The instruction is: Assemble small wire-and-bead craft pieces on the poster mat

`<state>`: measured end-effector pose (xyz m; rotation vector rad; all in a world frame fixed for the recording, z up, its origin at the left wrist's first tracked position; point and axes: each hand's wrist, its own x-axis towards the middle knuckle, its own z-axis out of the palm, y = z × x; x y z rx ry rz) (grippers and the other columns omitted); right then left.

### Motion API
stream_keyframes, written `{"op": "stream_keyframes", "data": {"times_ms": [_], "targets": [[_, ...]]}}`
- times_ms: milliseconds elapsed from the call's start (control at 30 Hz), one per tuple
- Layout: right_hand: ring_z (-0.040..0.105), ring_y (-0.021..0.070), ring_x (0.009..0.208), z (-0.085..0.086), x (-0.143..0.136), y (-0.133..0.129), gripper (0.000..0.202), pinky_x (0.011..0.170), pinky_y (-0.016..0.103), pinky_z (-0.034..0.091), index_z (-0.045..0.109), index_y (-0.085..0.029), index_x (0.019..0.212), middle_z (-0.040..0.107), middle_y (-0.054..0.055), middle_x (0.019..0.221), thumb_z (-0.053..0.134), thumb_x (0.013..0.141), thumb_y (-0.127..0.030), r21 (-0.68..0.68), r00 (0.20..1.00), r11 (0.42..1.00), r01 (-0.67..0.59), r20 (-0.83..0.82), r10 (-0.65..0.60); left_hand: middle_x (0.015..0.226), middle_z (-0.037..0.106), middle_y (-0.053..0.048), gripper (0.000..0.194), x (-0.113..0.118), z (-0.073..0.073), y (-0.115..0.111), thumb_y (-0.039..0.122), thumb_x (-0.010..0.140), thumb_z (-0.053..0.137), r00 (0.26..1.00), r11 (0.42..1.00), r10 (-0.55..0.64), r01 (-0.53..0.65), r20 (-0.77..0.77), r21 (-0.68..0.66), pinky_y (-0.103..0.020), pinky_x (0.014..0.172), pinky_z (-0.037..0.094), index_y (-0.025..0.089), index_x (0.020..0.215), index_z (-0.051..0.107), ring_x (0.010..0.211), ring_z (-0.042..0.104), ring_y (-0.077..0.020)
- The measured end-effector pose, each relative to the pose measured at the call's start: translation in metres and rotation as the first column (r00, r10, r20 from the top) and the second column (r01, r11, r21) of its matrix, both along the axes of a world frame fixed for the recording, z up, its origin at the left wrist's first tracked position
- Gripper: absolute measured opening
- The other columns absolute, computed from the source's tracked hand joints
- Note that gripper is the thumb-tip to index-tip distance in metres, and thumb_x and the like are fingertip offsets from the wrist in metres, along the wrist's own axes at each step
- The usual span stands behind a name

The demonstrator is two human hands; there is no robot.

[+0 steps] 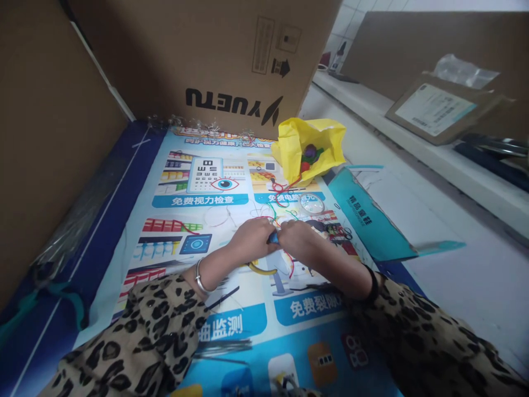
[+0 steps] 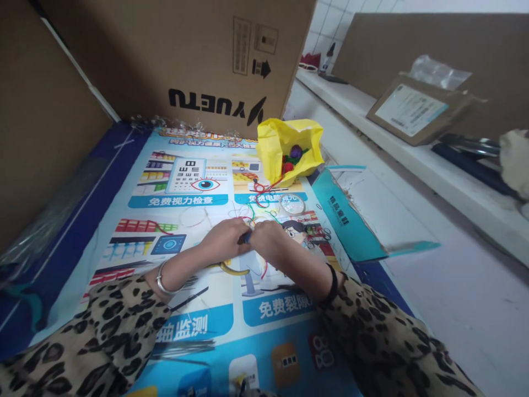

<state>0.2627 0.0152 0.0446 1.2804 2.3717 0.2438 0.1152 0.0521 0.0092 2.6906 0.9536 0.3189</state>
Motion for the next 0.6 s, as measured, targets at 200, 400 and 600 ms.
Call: {"op": "stream_keyframes", "data": {"times_ms": [200, 400, 600], "targets": [[0.059, 0.021, 0.074, 0.001, 0.01, 0.004, 0.016, 0.059, 0.027, 0.036, 0.061, -0.012, 0.086, 0.063, 0.013, 0.082, 0.045, 0.081, -0.011, -0.016, 0.994, 1.0, 0.025, -0.105, -0.027, 0.083, 0.06, -0.005, 0.025, 0.001, 0.004, -0.002, 0.042, 0.076, 0.054, 1.0, 1.0, 0.007, -0.006, 0.007, -0.024, -0.031, 0.067, 0.042, 0.02, 0.087, 0.061, 0.081, 0.056, -0.0214], [0.057, 0.0165, 0.071, 0.004, 0.026, 0.012, 0.017, 0.058, 0.024, 0.034, 0.06, -0.014, 0.084, 0.064, 0.008, 0.08, 0.044, 0.082, -0.017, -0.043, 0.964, 0.989, 0.14, -0.222, -0.146, 0.087, 0.06, -0.005, 0.025, 0.003, 0.007, -0.006, 0.041, 0.075, 0.056, 0.999, 0.999, 0.036, -0.036, 0.016, -0.033, -0.031, 0.071, 0.042, 0.02, 0.087, 0.06, 0.086, 0.056, -0.0214], [0.055, 0.0143, 0.07, 0.001, 0.026, 0.01, 0.024, 0.06, 0.024, 0.034, 0.059, -0.013, 0.084, 0.063, 0.006, 0.081, 0.036, 0.088, -0.016, -0.083, 0.96, 0.996, 0.034, -0.273, -0.056, 0.081, 0.059, -0.005, 0.026, 0.004, 0.005, -0.006, 0.044, 0.075, 0.056, 0.999, 0.999, 0.043, -0.043, 0.006, 0.004, -0.032, 0.066, 0.042, 0.019, 0.08, 0.059, 0.079, 0.056, -0.0218]]}}
